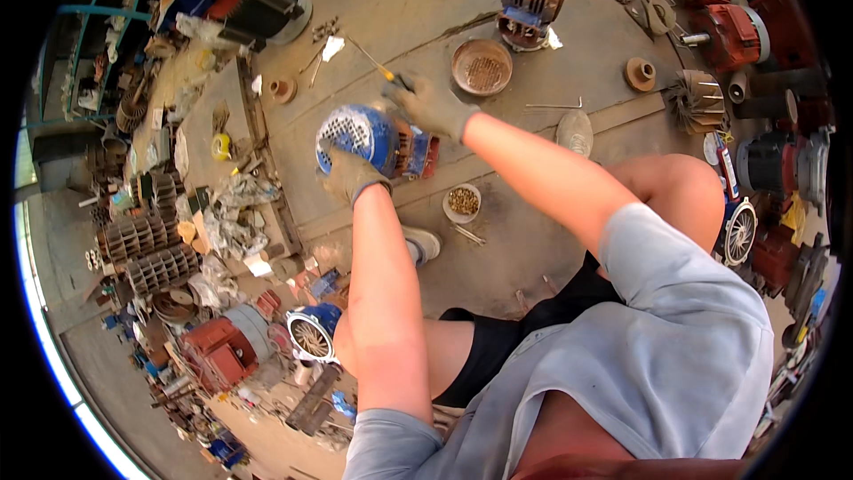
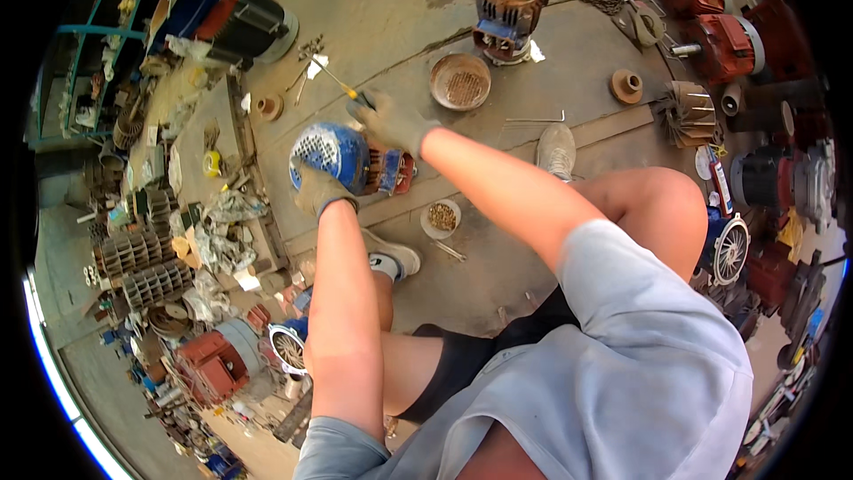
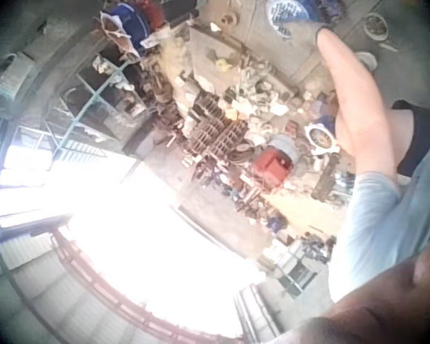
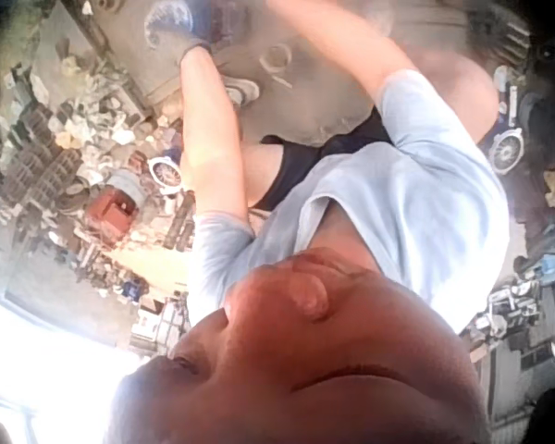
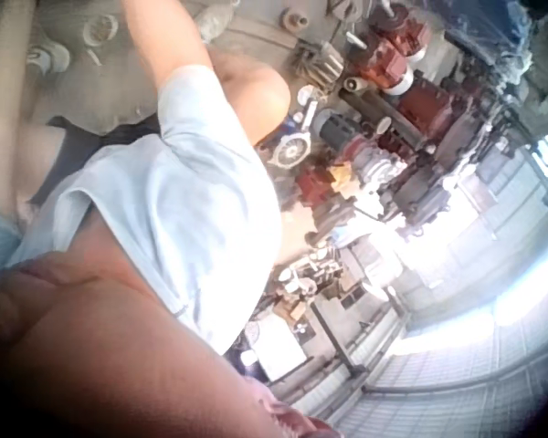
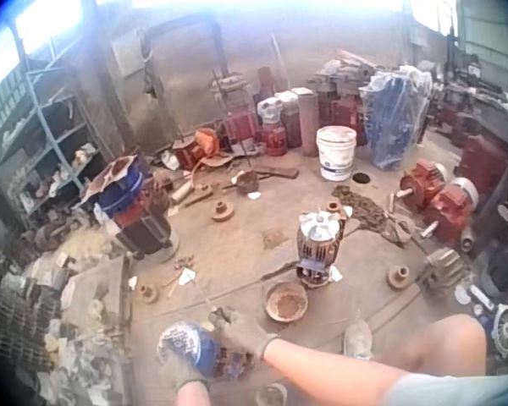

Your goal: The person measures a fan housing with a caliper, then picks up a blue electric motor and removes its end cap. They proceed to insert and tighten screws into the motor casing using a screwdriver, then remove the fan housing from the motor shaft.

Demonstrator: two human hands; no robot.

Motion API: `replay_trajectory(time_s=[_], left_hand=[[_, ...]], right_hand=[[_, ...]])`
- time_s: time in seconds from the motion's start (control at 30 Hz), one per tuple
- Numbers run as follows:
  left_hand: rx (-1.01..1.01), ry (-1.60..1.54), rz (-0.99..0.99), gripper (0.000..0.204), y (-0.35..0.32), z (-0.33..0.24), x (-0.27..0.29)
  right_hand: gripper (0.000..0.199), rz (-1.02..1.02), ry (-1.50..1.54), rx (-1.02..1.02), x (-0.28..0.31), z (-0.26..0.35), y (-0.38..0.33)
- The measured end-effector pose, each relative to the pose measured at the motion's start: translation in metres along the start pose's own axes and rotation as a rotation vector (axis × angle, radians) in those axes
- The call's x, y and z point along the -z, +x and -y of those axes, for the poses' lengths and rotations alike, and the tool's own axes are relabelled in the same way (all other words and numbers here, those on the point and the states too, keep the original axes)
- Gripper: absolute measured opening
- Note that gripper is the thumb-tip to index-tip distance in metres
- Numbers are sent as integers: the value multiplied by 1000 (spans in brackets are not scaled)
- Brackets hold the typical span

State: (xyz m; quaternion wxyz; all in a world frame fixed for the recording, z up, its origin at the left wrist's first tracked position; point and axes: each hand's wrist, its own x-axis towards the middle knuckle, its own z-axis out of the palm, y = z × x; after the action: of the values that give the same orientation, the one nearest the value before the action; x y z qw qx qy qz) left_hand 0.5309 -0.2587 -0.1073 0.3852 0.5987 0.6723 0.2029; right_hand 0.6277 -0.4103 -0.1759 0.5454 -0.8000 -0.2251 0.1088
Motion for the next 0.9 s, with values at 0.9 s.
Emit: replay_trajectory(time_s=[0.9], left_hand=[[-1096, 681, 628, 67, 186, -47, 49]], right_hand=[[41, 162, 3, -338, -40, 43, -152]])
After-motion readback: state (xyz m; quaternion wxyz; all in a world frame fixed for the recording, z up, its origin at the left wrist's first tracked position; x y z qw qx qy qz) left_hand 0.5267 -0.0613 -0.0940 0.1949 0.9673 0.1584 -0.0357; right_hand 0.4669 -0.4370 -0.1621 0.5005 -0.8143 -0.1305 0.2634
